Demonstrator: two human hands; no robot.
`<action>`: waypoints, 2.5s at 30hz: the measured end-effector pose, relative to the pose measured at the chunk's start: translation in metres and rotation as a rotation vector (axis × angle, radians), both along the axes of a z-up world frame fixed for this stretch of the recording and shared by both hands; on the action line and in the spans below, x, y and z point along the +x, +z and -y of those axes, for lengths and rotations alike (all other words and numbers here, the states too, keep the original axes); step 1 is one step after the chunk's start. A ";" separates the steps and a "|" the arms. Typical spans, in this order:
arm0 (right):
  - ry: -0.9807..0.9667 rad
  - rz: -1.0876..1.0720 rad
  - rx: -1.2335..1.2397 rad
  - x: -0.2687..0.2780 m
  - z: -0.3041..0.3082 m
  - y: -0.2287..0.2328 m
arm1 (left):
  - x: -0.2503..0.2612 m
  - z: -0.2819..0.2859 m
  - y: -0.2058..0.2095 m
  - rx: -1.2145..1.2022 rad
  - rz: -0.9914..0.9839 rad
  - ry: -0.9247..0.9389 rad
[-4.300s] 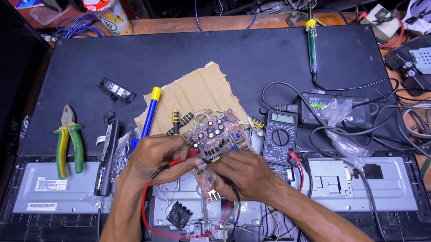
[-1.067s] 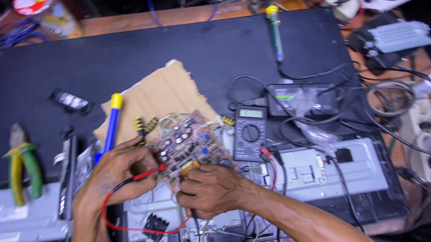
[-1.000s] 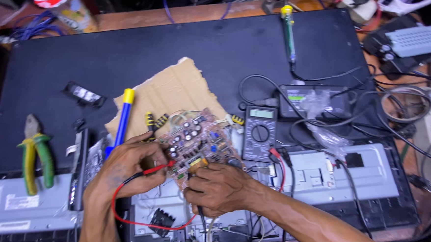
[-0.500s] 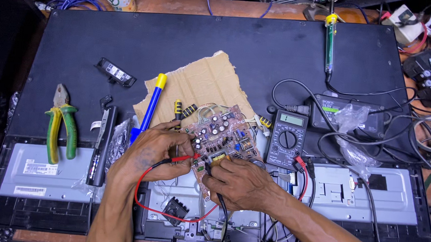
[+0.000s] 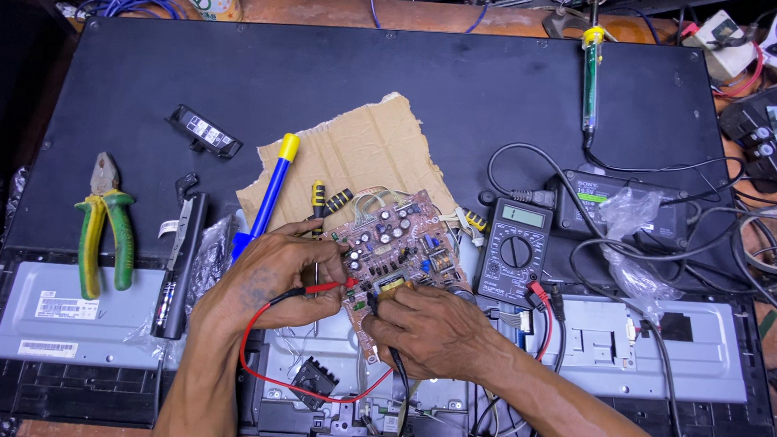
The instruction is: The person uses a multimeter to test various points on a circuit board placed on a workbench. They move the multimeter probes across different components while observing the readings on the multimeter display. A remote control is briefly handled and placed on the table.
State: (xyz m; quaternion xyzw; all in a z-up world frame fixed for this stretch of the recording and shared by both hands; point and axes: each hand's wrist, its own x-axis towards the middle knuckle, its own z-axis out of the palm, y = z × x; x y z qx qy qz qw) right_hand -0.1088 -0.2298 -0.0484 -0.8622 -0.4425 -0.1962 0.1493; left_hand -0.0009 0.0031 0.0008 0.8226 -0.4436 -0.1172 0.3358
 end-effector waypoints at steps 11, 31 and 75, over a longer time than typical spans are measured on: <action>-0.009 0.008 0.056 -0.002 0.002 -0.004 | 0.002 0.000 -0.007 0.039 0.058 -0.008; -0.038 -0.217 0.419 -0.001 0.002 0.003 | -0.001 0.000 0.001 0.007 0.004 -0.053; -0.165 -0.369 0.515 0.002 -0.003 0.012 | -0.088 0.006 -0.060 -0.282 0.243 0.393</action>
